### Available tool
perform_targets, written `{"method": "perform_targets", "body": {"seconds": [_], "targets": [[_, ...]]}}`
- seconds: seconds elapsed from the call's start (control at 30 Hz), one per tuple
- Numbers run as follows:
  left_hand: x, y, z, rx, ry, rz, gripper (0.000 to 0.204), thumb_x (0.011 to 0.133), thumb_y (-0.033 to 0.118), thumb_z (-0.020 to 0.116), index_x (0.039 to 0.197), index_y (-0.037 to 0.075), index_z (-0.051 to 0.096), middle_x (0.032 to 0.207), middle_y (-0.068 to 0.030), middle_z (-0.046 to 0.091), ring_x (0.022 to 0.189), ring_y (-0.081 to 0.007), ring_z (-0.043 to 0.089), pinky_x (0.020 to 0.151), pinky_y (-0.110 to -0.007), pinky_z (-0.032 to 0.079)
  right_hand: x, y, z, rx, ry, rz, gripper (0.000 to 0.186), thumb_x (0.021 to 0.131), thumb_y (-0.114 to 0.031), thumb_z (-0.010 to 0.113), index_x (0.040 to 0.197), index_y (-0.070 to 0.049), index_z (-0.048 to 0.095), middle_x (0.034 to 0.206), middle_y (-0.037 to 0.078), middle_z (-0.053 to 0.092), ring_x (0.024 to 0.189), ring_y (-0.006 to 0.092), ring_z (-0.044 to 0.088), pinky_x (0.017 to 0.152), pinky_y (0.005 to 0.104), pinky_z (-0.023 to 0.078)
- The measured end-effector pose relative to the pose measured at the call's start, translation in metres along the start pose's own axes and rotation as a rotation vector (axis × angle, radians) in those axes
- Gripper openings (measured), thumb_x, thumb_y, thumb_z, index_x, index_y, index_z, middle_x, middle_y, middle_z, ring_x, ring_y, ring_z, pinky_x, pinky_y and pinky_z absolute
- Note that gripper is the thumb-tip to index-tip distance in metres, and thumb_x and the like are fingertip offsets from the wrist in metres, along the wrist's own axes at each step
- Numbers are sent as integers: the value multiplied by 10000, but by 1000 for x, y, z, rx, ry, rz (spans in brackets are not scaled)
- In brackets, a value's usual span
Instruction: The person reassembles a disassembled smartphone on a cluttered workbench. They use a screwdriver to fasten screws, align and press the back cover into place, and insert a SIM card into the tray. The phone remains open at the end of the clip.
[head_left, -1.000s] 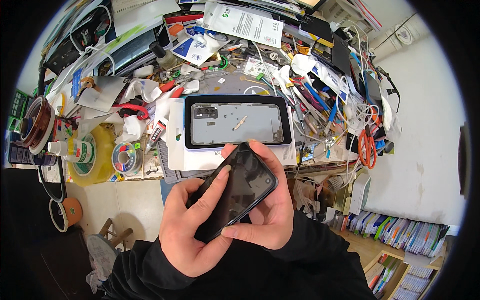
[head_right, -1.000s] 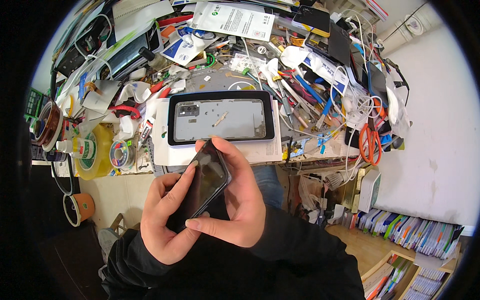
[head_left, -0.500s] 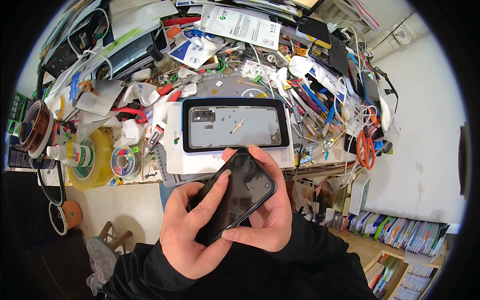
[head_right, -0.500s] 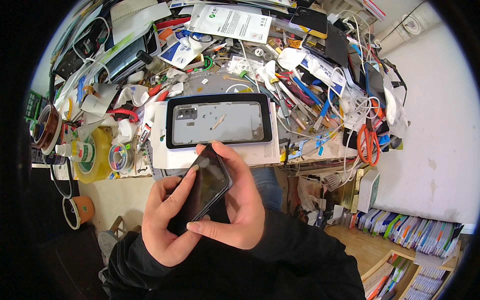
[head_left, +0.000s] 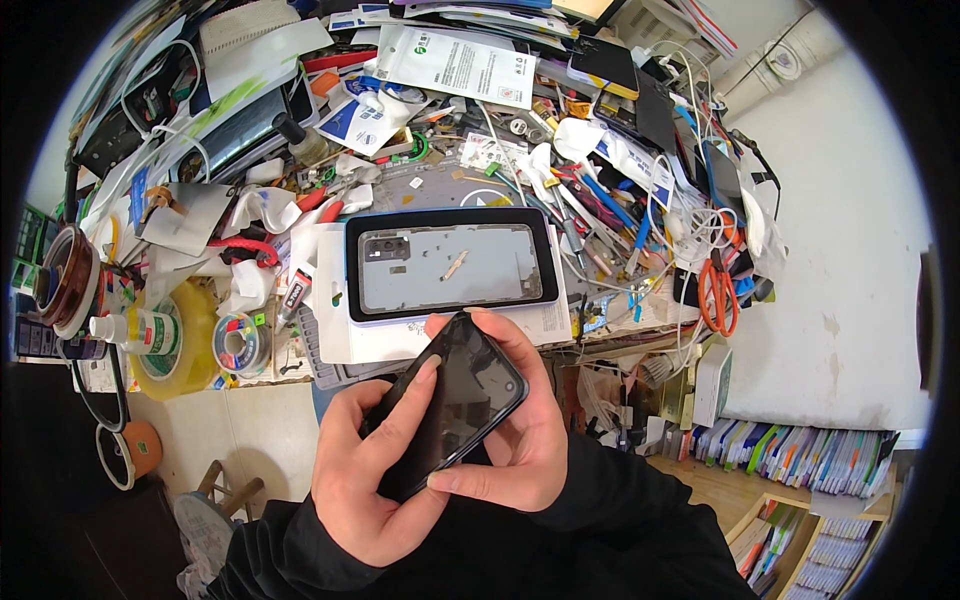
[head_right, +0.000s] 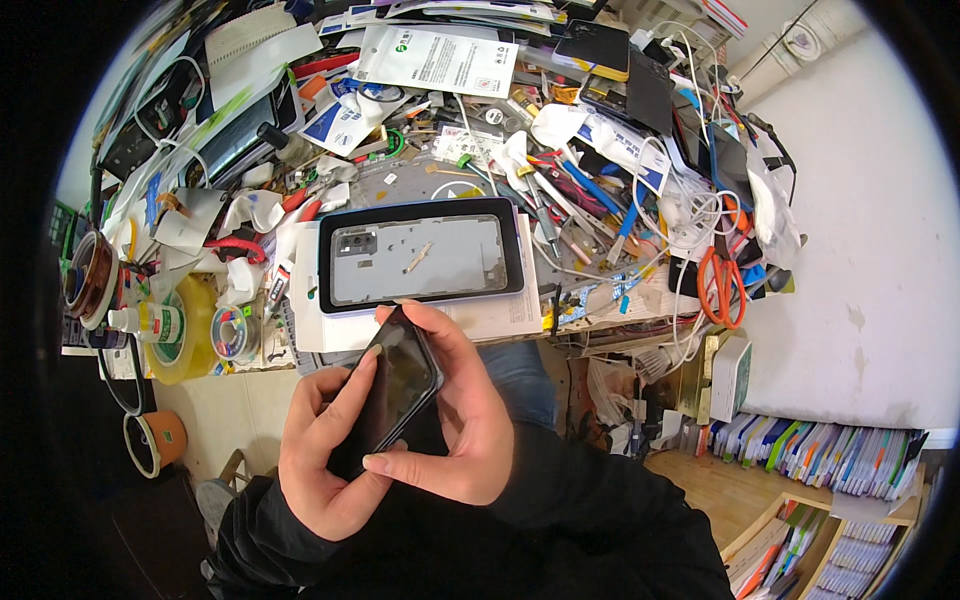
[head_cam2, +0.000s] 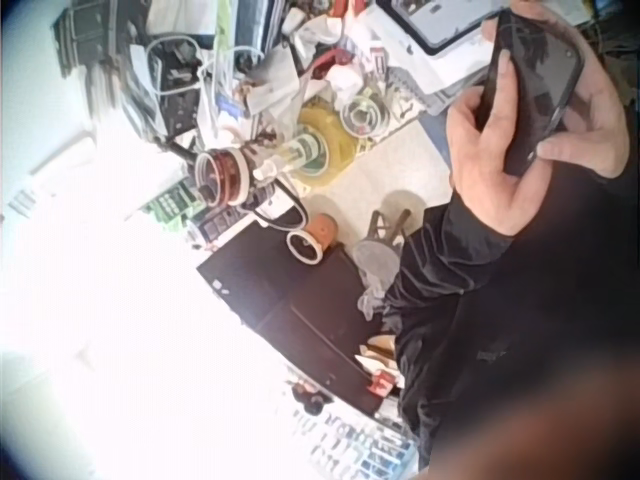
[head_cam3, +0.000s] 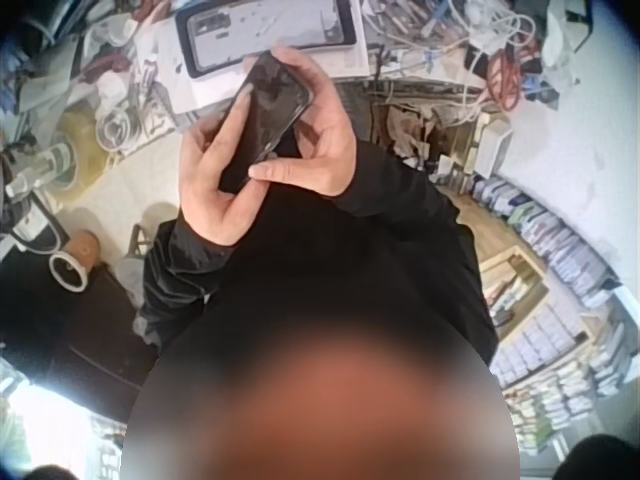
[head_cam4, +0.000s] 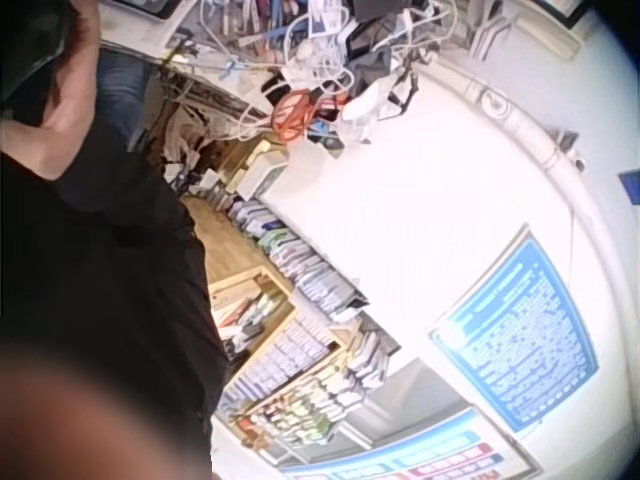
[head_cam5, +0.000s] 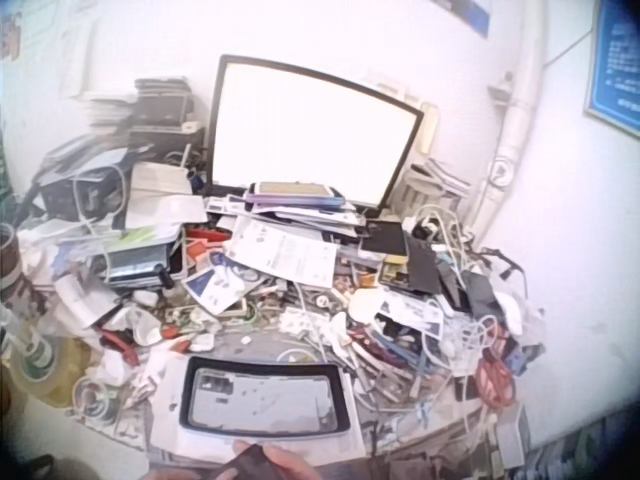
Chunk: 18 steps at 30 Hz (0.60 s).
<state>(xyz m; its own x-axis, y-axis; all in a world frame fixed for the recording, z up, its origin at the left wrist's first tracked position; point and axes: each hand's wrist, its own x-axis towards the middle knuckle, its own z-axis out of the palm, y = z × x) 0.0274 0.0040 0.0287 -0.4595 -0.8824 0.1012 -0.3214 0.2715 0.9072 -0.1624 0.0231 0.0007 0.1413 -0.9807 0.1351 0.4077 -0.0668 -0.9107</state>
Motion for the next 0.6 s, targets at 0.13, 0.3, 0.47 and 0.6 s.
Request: {"method": "perform_targets", "body": {"seconds": [0.13, 0.3, 0.47, 0.6], "targets": [[1, 1, 0, -2, 5, 10, 787, 706, 87, 778, 1469, 61, 586, 1175, -220, 522, 953, -318, 583, 868, -367, 511, 0, -2, -1, 18, -2, 6, 1181, 692, 127, 837, 1625, -113, 154, 1654, 231, 266, 1502, 279, 352, 1203, 410, 326], [1, 2, 0, 11, 4, 7, 776, 703, 93, 784, 1455, 59, 600, 1169, -222, 523, 953, -316, 583, 864, -364, 512, -1, -2, -1, 31, 10, 24, 1184, 691, 125, 838, 1626, -113, 151, 1656, 233, 265, 1497, 281, 361, 1195, 410, 342], [1, 8, 1, 98, 41, 33, 795, 641, 133, 807, 1417, 89, 642, 1191, -235, 543, 972, -345, 587, 858, -386, 509, -4, -1, -3, 50, -50, -52, 1128, 745, 85, 832, 1623, -81, 143, 1670, 202, 239, 1523, 268, 309, 1218, 408, 289], [-3, 21, -5, 235, -25, 104, 805, 673, 148, 777, 1441, 3, 583, 1260, -255, 505, 1060, -350, 581, 946, -391, 486, -5, 0, -6, 1, -134, -180, 1122, 752, 66, 848, 1619, -94, 155, 1678, 259, 208, 1535, 301, 299, 1218, 420, 284]]}}
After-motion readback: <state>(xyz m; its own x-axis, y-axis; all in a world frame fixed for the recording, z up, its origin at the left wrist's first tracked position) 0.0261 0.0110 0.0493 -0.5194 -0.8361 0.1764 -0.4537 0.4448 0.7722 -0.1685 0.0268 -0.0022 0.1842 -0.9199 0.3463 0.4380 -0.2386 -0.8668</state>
